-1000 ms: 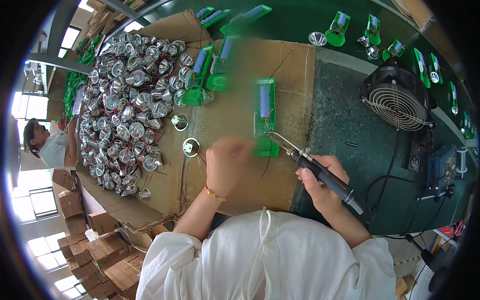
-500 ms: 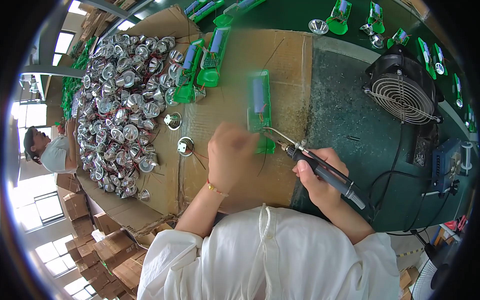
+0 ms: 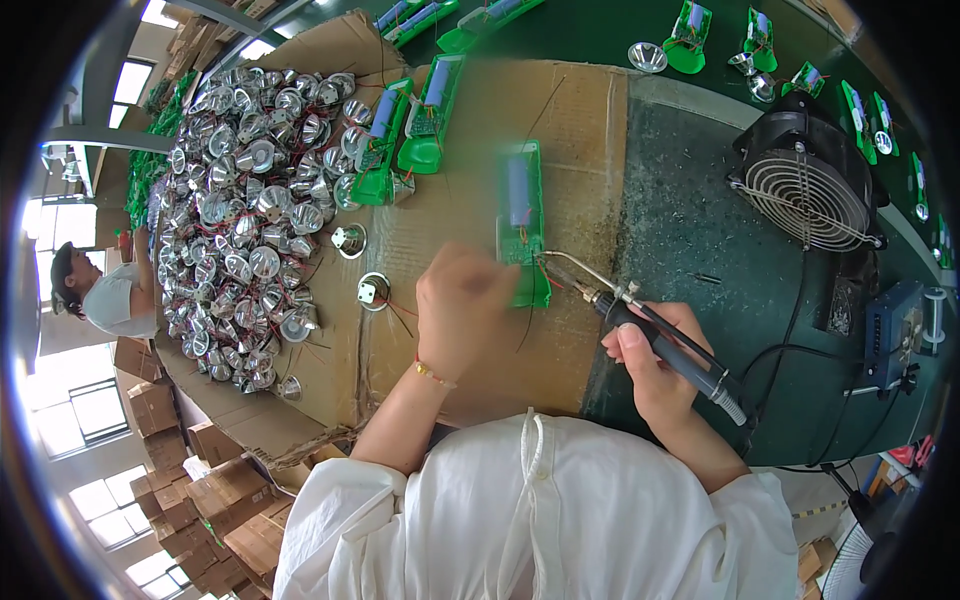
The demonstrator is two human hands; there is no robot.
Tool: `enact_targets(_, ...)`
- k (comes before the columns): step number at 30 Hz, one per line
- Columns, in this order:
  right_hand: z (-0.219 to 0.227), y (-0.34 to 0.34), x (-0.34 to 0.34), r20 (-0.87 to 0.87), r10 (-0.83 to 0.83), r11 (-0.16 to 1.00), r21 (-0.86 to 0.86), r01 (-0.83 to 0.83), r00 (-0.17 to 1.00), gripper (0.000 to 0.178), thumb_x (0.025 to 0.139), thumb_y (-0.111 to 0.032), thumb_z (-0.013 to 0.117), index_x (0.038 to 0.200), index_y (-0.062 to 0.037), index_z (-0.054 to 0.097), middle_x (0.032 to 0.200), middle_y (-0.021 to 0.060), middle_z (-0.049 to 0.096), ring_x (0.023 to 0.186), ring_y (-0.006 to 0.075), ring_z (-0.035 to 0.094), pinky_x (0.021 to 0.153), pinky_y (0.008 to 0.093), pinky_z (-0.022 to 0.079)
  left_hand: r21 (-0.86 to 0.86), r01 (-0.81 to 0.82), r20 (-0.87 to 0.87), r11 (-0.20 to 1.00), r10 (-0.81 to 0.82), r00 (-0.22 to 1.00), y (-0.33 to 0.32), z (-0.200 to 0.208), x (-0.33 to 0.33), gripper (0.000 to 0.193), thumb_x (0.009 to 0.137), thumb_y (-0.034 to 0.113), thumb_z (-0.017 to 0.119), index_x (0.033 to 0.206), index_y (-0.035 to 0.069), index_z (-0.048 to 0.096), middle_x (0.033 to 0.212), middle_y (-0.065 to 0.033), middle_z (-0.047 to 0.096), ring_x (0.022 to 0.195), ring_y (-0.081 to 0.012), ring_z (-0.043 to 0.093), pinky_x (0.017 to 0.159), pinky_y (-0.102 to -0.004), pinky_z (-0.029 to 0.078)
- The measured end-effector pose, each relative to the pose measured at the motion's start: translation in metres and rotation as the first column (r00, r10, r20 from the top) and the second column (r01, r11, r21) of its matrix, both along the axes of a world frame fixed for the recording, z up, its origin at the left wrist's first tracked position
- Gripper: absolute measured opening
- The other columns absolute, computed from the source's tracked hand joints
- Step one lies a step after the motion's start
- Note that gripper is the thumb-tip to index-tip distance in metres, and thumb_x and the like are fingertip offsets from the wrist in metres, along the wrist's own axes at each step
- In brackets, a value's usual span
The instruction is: Soldering wires onto small electronic components at an assembly line workbench.
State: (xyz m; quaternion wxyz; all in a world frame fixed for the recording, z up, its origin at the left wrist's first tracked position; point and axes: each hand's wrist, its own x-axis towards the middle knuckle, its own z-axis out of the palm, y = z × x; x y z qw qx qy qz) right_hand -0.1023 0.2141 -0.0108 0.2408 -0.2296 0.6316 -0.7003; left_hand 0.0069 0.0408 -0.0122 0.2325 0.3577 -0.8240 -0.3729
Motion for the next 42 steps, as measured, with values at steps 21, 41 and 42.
enact_targets(21,0.003,-0.007,-0.001,-0.079,0.069,0.997,0.033,-0.066,0.995,0.018,0.083,-0.012,0.057,0.091,0.0024,0.048,0.068,0.0110,0.060,0.054,0.0124,0.057,0.050,0.0229,0.048,-0.001,0.034,-0.032,0.999,-0.034,0.999,0.000,0.003,0.012,0.009,0.072,0.012,0.067,0.068,0.006,0.060,0.077,-0.0036,0.058,0.074,-0.0216,0.054,0.067,-0.0340,0.040)
enact_targets(41,0.002,-0.024,-0.001,-0.007,0.076,0.995,0.072,-0.075,0.997,0.015,0.083,-0.011,0.056,0.088,0.0007,0.049,0.063,0.0096,0.059,0.051,0.0111,0.055,0.046,0.0214,0.045,0.005,-0.020,0.011,1.000,0.020,1.000,0.000,0.000,0.004,0.013,0.070,0.012,0.067,0.063,0.007,0.058,0.071,-0.0021,0.059,0.069,-0.0214,0.055,0.066,-0.0335,0.039)
enact_targets(42,0.003,-0.023,0.000,0.015,0.071,0.995,0.071,-0.072,0.997,0.014,0.082,-0.009,0.057,0.088,0.0022,0.050,0.066,0.0101,0.060,0.054,0.0114,0.057,0.049,0.0221,0.047,0.009,-0.019,0.002,1.000,0.019,1.000,0.000,0.001,0.004,0.012,0.070,0.012,0.067,0.063,0.007,0.058,0.070,-0.0023,0.059,0.068,-0.0215,0.055,0.066,-0.0337,0.039)
